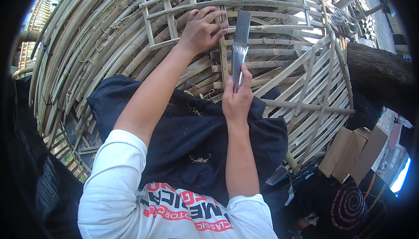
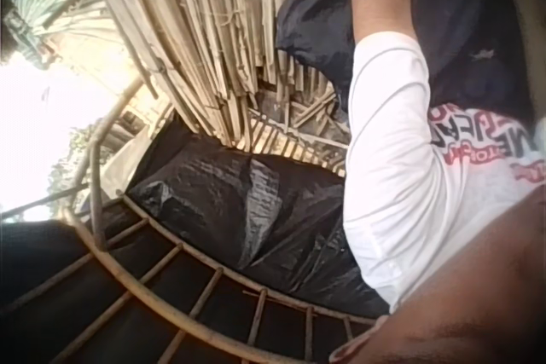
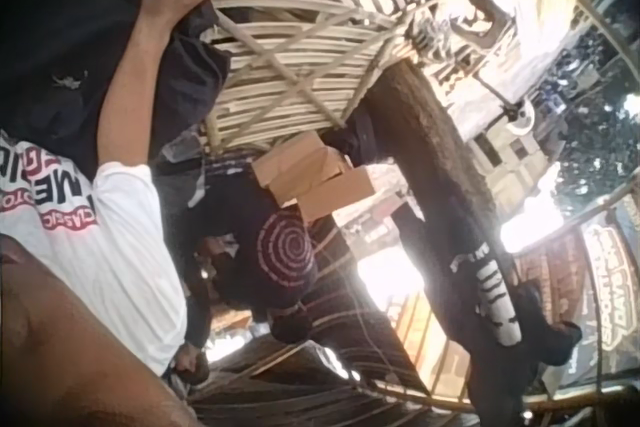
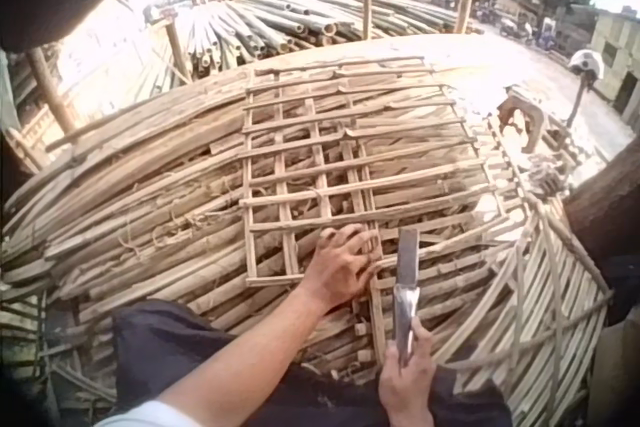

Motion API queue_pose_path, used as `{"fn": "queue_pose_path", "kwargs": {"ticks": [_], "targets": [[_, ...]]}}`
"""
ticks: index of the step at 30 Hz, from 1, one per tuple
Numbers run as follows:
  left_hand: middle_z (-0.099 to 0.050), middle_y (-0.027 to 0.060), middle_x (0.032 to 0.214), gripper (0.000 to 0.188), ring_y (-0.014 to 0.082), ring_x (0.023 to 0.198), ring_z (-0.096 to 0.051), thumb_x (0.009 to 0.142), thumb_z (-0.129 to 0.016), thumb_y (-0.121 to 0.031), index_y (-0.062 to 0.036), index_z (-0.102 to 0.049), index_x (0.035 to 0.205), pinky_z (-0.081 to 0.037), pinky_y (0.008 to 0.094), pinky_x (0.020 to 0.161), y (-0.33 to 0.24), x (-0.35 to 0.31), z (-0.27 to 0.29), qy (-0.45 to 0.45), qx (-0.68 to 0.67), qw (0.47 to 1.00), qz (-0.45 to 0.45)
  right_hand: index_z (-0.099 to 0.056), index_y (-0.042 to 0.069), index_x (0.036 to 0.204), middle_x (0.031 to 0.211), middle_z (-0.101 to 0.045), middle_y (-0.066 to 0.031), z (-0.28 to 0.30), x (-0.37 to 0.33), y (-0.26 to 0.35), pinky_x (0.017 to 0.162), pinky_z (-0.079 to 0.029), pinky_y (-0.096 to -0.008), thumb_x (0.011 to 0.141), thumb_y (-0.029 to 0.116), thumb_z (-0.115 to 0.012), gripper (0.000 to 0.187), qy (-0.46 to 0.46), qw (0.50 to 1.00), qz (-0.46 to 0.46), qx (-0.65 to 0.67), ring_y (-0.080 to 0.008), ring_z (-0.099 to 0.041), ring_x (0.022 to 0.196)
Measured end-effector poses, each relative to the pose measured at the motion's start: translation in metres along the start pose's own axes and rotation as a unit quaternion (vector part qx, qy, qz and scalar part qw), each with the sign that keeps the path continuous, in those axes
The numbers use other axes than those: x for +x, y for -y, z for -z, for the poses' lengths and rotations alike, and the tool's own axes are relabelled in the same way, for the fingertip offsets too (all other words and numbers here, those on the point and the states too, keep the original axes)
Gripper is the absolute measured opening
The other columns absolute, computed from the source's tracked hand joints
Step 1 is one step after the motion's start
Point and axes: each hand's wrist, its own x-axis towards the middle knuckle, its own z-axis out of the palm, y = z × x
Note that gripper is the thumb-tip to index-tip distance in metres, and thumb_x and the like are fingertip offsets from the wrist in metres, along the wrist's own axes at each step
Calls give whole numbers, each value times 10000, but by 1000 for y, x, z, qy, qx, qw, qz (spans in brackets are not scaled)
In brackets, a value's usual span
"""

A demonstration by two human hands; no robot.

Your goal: The person weaves bamboo strips into a large circular grid structure by hand, using a metal tool to lever and position the strips into place.

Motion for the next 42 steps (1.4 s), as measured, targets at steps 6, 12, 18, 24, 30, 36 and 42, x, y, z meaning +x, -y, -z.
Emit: {"fn": "queue_pose_path", "kwargs": {"ticks": [6,12,18,24,30,36,42], "targets": [[-623,-53,1326,203,197,1297,-490,883,-700,-383,-254,-794,1009,-289,483,1087,1,-1,0,-2,-2,1000,4,-449,92,1395,1010,-685,-250,1,0,0,754,-535,-442,957,135,-597,464,3,1000,15,-19,-387,-704,856],[-624,-51,1320,208,195,1300,-489,870,-711,-375,-249,-797,1012,-290,475,1087,0,-2,-1,-11,-8,1000,9,-446,83,1396,1137,-661,-282,2,-8,-4,822,-524,-479,958,127,-595,465,30,999,15,-23,-449,-677,966],[-624,-49,1318,203,200,1294,-493,863,-721,-366,-235,-800,996,-296,466,1080,0,-1,-2,-18,-17,1000,12,-456,82,1391,935,-673,-183,-4,-13,-21,717,-524,-351,971,102,-590,442,-9,991,115,-70,-233,-653,721],[-644,-49,1310,215,209,1290,-499,863,-725,-371,-239,-791,1019,-294,465,1092,2,-1,0,-11,0,1000,-1,-438,79,1406,1053,-669,-254,0,-14,-7,764,-530,-427,968,116,-585,464,35,998,14,-50,-369,-679,847],[-640,-57,1336,224,209,1314,-480,879,-710,-364,-261,-776,1067,-276,492,1112,7,-1,1,4,25,999,-35,-419,100,1422,1003,-688,-252,0,-10,-4,729,-532,-435,965,121,-580,484,8,1000,7,0,-367,-708,818],[-589,-57,1401,276,224,1318,-467,866,-728,-343,-271,-749,1132,-295,492,1099,7,2,7,49,10,999,-14,-423,112,1424,870,-678,-203,-2,-10,-1,693,-524,-412,962,122,-587,491,16,1000,5,6,-318,-688,725],[-498,-62,1499,328,239,1395,-400,876,-718,-315,-266,-707,1200,-304,505,1093,7,4,8,76,15,997,-30,-424,110,1423,826,-664,-184,-1,-9,1,674,-520,-392,959,115,-594,494,21,1000,-6,5,-284,-669,689]]}}
